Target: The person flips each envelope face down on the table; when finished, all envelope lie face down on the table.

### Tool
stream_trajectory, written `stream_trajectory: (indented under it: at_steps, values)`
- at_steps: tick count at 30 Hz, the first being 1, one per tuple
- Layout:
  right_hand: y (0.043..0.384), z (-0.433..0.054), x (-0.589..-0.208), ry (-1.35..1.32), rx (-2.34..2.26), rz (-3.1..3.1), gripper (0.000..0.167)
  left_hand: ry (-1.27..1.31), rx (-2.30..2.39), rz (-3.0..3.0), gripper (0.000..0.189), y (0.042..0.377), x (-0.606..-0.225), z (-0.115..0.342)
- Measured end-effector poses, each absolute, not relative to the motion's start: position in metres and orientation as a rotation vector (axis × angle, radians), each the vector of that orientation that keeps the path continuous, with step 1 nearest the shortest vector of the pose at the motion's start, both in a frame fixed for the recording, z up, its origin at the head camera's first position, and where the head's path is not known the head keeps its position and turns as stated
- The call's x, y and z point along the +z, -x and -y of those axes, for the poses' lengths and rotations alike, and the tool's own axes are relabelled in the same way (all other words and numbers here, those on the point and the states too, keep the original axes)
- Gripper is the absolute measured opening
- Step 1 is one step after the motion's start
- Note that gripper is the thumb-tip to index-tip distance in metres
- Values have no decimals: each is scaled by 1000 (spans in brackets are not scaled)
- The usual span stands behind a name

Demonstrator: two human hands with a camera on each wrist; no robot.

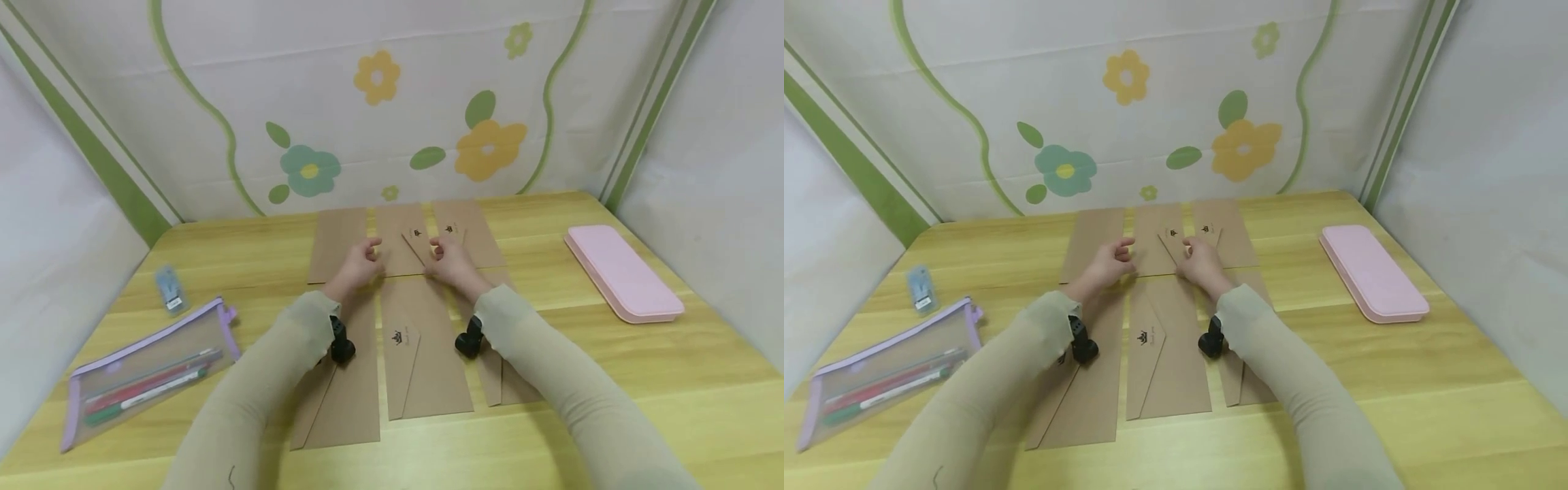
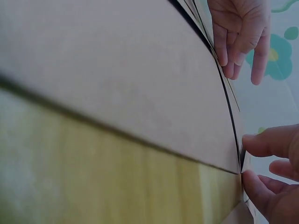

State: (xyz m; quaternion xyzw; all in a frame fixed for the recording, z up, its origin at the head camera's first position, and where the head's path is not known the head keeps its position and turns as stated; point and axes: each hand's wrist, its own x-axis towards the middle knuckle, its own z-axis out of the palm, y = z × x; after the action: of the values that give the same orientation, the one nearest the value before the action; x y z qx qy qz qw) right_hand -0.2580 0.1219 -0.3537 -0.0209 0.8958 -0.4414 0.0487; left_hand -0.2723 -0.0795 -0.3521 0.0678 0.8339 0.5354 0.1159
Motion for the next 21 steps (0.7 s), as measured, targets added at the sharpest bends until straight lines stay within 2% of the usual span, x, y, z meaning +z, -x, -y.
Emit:
stream_trajectory:
  at_steps: [10,21]
  values:
    - [259,-118,-354,60,-1319,-2762,66,-44,1628,-2405,63,274,-354,76]
    - [261,-119,-353,53,-1297,-2728,62,139,1822,-2290,47,271,-349,77]
